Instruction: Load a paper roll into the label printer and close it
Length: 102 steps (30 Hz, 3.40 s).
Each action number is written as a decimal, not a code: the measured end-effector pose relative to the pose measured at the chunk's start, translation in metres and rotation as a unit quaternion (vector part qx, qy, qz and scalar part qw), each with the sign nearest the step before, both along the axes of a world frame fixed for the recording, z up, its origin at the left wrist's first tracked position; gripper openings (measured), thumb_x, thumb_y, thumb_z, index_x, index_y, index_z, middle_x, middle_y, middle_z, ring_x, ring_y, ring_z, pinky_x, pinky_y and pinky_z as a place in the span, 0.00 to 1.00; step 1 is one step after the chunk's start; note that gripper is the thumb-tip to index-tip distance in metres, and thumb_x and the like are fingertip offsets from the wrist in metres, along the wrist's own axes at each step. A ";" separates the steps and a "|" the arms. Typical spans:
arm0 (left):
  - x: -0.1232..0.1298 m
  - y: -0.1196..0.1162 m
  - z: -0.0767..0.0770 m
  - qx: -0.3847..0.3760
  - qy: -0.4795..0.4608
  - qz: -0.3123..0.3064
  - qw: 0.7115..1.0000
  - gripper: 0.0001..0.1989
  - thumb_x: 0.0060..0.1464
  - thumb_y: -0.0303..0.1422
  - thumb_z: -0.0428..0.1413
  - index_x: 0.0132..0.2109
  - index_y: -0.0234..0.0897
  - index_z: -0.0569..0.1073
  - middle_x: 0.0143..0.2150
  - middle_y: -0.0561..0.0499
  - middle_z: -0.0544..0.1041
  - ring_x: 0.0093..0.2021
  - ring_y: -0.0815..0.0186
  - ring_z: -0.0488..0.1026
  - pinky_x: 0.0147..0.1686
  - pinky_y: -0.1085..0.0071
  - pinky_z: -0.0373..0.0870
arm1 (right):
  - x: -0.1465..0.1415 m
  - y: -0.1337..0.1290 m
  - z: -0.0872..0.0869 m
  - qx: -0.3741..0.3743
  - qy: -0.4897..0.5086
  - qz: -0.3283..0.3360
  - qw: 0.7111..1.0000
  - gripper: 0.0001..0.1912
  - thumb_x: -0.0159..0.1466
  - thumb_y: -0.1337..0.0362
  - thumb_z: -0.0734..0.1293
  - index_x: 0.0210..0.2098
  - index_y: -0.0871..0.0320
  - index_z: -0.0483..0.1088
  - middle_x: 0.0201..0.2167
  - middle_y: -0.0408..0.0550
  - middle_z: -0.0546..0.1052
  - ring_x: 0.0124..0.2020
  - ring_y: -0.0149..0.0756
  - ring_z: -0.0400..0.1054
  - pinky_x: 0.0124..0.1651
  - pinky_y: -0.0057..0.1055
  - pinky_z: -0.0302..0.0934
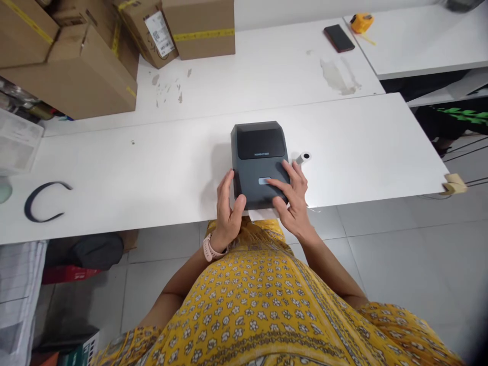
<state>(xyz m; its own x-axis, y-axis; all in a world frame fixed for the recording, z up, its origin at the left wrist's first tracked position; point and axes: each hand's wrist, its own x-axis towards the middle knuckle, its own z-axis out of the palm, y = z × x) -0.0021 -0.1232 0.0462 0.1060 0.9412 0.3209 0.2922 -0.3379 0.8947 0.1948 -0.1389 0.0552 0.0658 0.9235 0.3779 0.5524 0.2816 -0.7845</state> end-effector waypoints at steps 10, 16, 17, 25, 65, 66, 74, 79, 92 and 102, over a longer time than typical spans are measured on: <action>0.001 -0.008 -0.017 -0.022 -0.033 -0.034 0.999 0.33 0.73 0.44 0.46 0.79 0.50 0.49 0.82 0.50 0.47 0.82 0.54 0.43 0.80 0.49 0.45 | -0.011 -0.013 -0.029 -0.050 0.184 -0.053 0.980 0.34 0.72 0.35 0.52 0.75 0.29 0.50 0.79 0.29 0.53 0.81 0.49 0.43 0.81 0.61 0.37; 0.001 -0.007 -0.014 -0.020 -0.055 -0.037 0.998 0.33 0.72 0.45 0.47 0.79 0.47 0.51 0.82 0.49 0.48 0.81 0.53 0.43 0.80 0.51 0.45 | -0.011 -0.016 -0.019 -0.060 0.202 -0.026 0.977 0.36 0.71 0.34 0.52 0.75 0.30 0.49 0.79 0.29 0.51 0.81 0.50 0.42 0.81 0.60 0.39; 0.001 -0.007 -0.012 -0.019 -0.056 -0.037 0.998 0.33 0.72 0.45 0.47 0.79 0.47 0.51 0.82 0.49 0.48 0.81 0.53 0.43 0.80 0.50 0.45 | -0.010 -0.016 -0.016 -0.062 0.201 -0.026 0.977 0.35 0.71 0.34 0.51 0.75 0.30 0.49 0.79 0.29 0.51 0.81 0.50 0.41 0.81 0.60 0.39; -0.001 0.044 0.013 0.060 -0.131 -0.030 0.989 0.29 0.72 0.51 0.44 0.74 0.51 0.61 0.76 0.50 0.65 0.77 0.53 0.60 0.75 0.52 0.61 | 0.005 0.023 0.033 0.055 0.107 -0.017 0.993 0.38 0.70 0.32 0.52 0.74 0.35 0.56 0.76 0.36 0.60 0.79 0.57 0.48 0.80 0.62 0.40; 0.001 0.118 0.029 -0.211 0.286 -0.032 0.934 0.35 0.55 0.33 0.54 0.70 0.34 0.66 0.47 0.41 0.84 0.46 0.48 0.81 0.45 0.59 0.74 | 0.023 0.142 0.088 -0.070 -0.160 0.253 0.951 0.20 0.69 0.50 0.67 0.53 0.53 0.79 0.51 0.50 0.85 0.51 0.48 0.79 0.56 0.43 0.72; 0.000 0.118 0.028 -0.211 0.284 -0.032 0.935 0.35 0.55 0.33 0.54 0.70 0.34 0.66 0.46 0.41 0.84 0.45 0.48 0.81 0.44 0.59 0.74 | 0.024 0.145 0.092 -0.079 -0.140 0.269 0.950 0.21 0.68 0.49 0.68 0.52 0.54 0.80 0.50 0.50 0.85 0.50 0.48 0.79 0.55 0.42 0.72; -0.001 0.117 0.025 -0.214 0.254 -0.036 0.943 0.36 0.54 0.34 0.53 0.70 0.34 0.66 0.44 0.41 0.83 0.41 0.51 0.79 0.42 0.60 0.72 | 0.017 0.178 0.097 -0.037 0.004 0.252 0.967 0.33 0.65 0.37 0.68 0.58 0.54 0.77 0.56 0.52 0.82 0.58 0.49 0.76 0.64 0.46 0.69; -0.002 0.116 0.024 -0.214 0.249 -0.045 0.944 0.35 0.54 0.33 0.52 0.70 0.37 0.66 0.37 0.46 0.82 0.37 0.53 0.78 0.39 0.62 0.71 | 0.016 0.199 0.085 0.002 -0.011 0.222 0.975 0.39 0.65 0.33 0.65 0.68 0.44 0.66 0.71 0.49 0.69 0.71 0.53 0.64 0.72 0.55 0.60; -0.003 0.116 0.022 -0.204 0.262 -0.038 0.942 0.34 0.55 0.34 0.52 0.70 0.38 0.66 0.38 0.47 0.82 0.37 0.54 0.78 0.39 0.63 0.71 | 0.015 0.173 0.073 -0.109 -0.209 0.326 0.915 0.25 0.69 0.45 0.64 0.53 0.56 0.76 0.52 0.55 0.83 0.52 0.50 0.78 0.57 0.48 0.71; -0.001 0.118 0.028 -0.204 0.294 -0.049 0.933 0.32 0.57 0.33 0.52 0.69 0.38 0.66 0.44 0.44 0.83 0.43 0.52 0.80 0.44 0.61 0.73 | -0.008 0.176 0.052 -0.223 -0.433 0.270 0.830 0.48 0.57 0.42 0.74 0.70 0.59 0.62 0.59 0.66 0.79 0.59 0.64 0.75 0.60 0.55 0.66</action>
